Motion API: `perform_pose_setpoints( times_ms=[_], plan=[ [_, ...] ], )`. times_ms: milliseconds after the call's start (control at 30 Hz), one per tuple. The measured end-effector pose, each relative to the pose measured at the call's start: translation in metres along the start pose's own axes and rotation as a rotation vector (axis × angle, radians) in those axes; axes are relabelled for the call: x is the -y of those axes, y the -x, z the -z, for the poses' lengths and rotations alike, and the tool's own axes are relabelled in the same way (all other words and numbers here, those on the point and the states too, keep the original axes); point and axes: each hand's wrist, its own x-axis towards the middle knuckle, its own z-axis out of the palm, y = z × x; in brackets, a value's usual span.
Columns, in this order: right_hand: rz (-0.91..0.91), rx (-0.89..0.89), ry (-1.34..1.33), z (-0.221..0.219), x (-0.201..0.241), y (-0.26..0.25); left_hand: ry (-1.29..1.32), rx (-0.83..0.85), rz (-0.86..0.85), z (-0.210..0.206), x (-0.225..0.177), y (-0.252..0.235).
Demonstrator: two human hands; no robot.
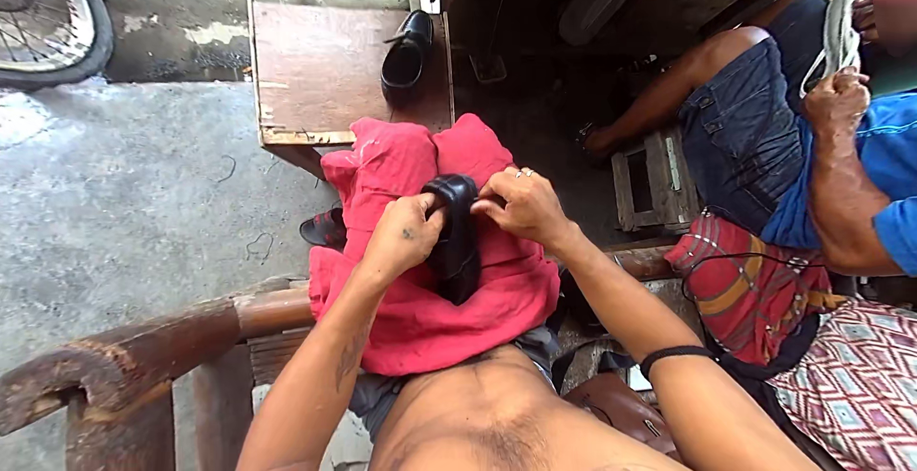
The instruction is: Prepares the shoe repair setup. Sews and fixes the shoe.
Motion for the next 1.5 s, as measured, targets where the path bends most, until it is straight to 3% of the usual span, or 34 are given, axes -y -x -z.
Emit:
perform_pose_setpoints(
  times_ms=[67,133,233,300,467,633,733,800,900,1000,1100,1167,1233,1333,1433,1500],
  plan=[
    [-0.09,0.005,0.06,0.003,-0.004,-0.001,-0.008,-0.023,-0.037,-0.004,0.001,-0.001],
    [-0.214,0.023,0.123,0.012,-0.018,0.0,0.006,-0.15,-0.147,-0.012,0.005,-0.001],
    [-0.517,0.115,0.164,0.033,-0.049,0.018,-0.001,-0.261,-0.321,-0.019,0.014,0.002],
    [-0.678,0.189,0.143,0.037,-0.063,0.034,-0.08,-0.254,-0.313,-0.018,0.014,0.006],
    [-0.482,0.366,-0.213,0.022,-0.047,0.082,-0.421,-0.16,-0.289,-0.005,0.009,0.008],
    [-0.311,0.033,-0.501,0.022,-0.028,0.069,-0.343,-0.115,-0.276,-0.004,0.012,0.004],
    [-0.245,-0.098,-0.307,0.006,0.002,0.032,-0.349,-0.119,-0.252,-0.007,0.011,0.001],
    [-0.235,-0.074,-0.227,-0.006,0.01,0.018,-0.356,-0.119,-0.237,-0.009,0.011,0.0],
    [-0.363,-0.128,-0.378,0.008,0.008,0.007,-0.345,-0.109,-0.204,-0.006,0.009,0.001],
    [-0.522,-0.084,-0.814,0.015,0.007,0.008,-0.352,-0.118,-0.155,-0.007,0.008,0.003],
    [-0.458,-0.046,-1.124,0.027,-0.011,0.018,-0.371,-0.122,-0.137,-0.008,0.007,0.001],
    [-0.454,-0.081,-1.066,0.035,-0.024,0.018,-0.37,-0.115,-0.144,-0.007,0.008,0.001],
    [-0.523,-0.139,-0.728,0.031,-0.021,0.009,-0.372,-0.102,-0.15,-0.007,0.007,-0.001],
    [-0.511,-0.016,-0.346,0.009,-0.002,-0.007,-0.396,-0.072,-0.094,-0.006,-0.001,-0.003],
    [-0.35,0.109,-0.457,0.005,-0.002,-0.002,-0.394,-0.099,-0.096,0.0,0.002,0.006],
    [-0.299,0.128,-0.531,0.028,-0.031,0.023,-0.401,-0.158,-0.084,0.02,0.025,0.026]
  ],
)
